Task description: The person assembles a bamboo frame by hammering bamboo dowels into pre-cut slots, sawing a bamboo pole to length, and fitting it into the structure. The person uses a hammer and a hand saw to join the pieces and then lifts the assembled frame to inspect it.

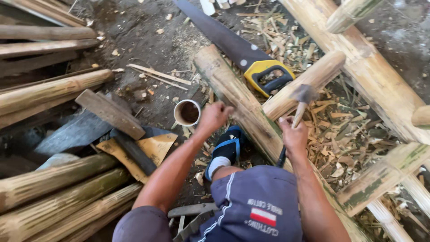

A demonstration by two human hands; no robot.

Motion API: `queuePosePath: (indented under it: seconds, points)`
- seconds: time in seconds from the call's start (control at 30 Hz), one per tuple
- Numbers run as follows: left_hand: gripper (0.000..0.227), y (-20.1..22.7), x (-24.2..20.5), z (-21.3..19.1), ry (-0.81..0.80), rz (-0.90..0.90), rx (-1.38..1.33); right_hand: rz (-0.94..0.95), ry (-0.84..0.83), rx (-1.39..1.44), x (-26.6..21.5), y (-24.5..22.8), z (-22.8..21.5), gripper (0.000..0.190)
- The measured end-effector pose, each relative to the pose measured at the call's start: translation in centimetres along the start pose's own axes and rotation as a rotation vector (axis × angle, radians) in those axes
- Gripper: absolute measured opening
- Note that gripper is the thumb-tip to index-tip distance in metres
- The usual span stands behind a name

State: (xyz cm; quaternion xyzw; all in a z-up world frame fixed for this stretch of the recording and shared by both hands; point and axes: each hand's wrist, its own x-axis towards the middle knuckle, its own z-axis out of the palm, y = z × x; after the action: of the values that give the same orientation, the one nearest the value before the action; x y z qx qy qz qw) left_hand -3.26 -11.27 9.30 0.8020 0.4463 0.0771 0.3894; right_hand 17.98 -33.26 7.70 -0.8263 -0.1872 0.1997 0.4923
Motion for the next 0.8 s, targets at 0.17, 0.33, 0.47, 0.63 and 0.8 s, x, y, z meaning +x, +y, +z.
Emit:
queuePosePath:
  seconds: [0.17,0.33,0.47,0.63,0.8]
  points:
    - [0.021,-9.5,1.2,-5.2,-0.045,-0.087,0.384,-0.459,-0.184,-0.415,-2.1,-5.5,2.4,0.035]
    - [0.021,-17.4,3.9,0.0,-0.256,-0.148,0.564,-0.555,-0.272,-0.823,-4.9,-6.0,6.0,0.059]
    - [0.023,-19.9,6.5,3.2,-0.259,-0.172,0.563,-0.548,-0.274,-0.759,-4.8,-5.3,6.5,0.054]
    - [0.027,-20.0,5.4,3.0,-0.195,0.006,0.577,-0.490,-0.307,-0.707,-3.7,-5.3,5.8,0.055]
    - [0.026,-18.0,4.2,1.7,-0.285,-0.003,0.666,-0.436,-0.313,-0.654,-3.8,-5.3,5.9,0.054]
